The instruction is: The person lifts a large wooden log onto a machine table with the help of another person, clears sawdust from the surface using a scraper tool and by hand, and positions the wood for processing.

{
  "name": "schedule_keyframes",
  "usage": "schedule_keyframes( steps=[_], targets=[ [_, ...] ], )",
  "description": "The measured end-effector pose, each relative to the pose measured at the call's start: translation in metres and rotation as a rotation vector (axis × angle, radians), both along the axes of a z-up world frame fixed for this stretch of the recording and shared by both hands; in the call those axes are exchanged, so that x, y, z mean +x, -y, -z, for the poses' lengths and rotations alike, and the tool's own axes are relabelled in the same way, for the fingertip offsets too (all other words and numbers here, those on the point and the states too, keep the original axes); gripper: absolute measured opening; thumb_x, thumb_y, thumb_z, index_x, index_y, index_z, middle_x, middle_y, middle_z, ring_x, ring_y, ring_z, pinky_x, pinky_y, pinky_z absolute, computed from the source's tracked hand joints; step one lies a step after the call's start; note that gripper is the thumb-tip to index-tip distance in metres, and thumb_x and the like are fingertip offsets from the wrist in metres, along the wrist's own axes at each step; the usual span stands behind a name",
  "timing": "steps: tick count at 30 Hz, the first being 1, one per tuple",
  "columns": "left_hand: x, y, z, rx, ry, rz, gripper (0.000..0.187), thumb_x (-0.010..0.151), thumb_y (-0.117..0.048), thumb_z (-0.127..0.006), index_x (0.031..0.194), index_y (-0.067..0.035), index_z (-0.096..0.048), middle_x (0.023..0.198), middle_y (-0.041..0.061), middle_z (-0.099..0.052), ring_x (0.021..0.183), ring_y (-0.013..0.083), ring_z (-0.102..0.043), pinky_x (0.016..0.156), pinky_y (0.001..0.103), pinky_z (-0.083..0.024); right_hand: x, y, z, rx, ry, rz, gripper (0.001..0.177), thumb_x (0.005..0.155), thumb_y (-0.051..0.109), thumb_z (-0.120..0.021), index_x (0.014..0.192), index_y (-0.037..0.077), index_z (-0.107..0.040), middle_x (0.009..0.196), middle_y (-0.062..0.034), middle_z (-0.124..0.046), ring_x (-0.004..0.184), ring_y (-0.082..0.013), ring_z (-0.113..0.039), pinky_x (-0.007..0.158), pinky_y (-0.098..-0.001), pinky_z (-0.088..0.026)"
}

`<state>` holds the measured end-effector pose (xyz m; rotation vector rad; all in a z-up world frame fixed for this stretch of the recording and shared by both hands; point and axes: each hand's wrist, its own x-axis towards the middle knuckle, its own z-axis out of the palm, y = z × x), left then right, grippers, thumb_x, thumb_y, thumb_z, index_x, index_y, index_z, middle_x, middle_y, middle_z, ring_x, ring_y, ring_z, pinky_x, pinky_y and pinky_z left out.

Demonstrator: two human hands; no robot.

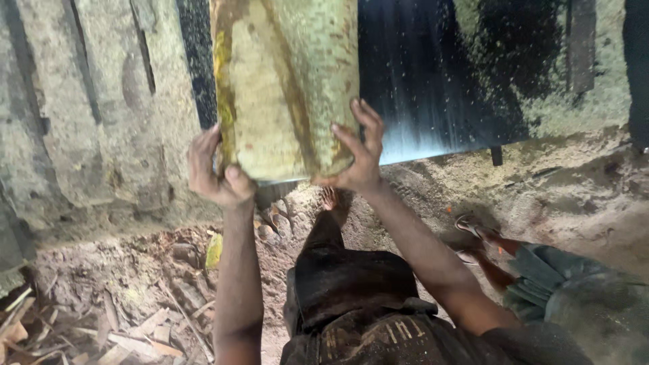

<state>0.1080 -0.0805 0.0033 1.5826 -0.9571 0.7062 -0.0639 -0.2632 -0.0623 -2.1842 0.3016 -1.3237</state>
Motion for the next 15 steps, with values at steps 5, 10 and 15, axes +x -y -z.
schedule_keyframes(
  steps=[5, 10, 15],
  targets=[
    [0.057, 0.058, -0.016, 0.041, -0.031, 0.045, 0.054, 0.108, -0.045, -0.05, 0.12, 0.005, -0.067, 0.11, 0.021, -0.073, 0.101, 0.0323, -0.074, 0.085, 0.046, -0.063, 0.046, 0.052, -0.031, 0.092, -0.154, -0.041, 0.098, 0.079, 0.077, -0.077, 0.152, 0.018, -0.049, 0.167, -0.0156, -0.029, 0.154, -0.0365, -0.031, 0.13, -0.0578, -0.029],
    [0.123, 0.11, -0.001, 0.266, -0.181, 0.089, 0.055, 0.105, -0.042, -0.053, 0.143, -0.004, -0.061, 0.129, 0.017, -0.073, 0.114, 0.0276, -0.071, 0.089, 0.041, -0.061, 0.021, 0.11, -0.04, 0.261, -0.408, -0.157, 0.084, 0.102, 0.053, -0.078, 0.163, 0.012, -0.037, 0.169, -0.0186, -0.029, 0.157, -0.0381, -0.031, 0.129, -0.0525, -0.034],
    [0.078, 0.126, 0.061, 0.1, -0.384, -0.165, 0.085, 0.11, -0.061, -0.054, 0.167, -0.006, -0.023, 0.172, 0.021, -0.032, 0.157, 0.0338, -0.042, 0.133, 0.05, -0.042, -0.097, 0.218, 0.001, 0.149, -0.753, 0.313, 0.04, 0.109, 0.043, -0.07, 0.138, 0.016, -0.071, 0.158, -0.0164, -0.05, 0.149, -0.0367, -0.043, 0.125, -0.0537, -0.036]
  ],
)
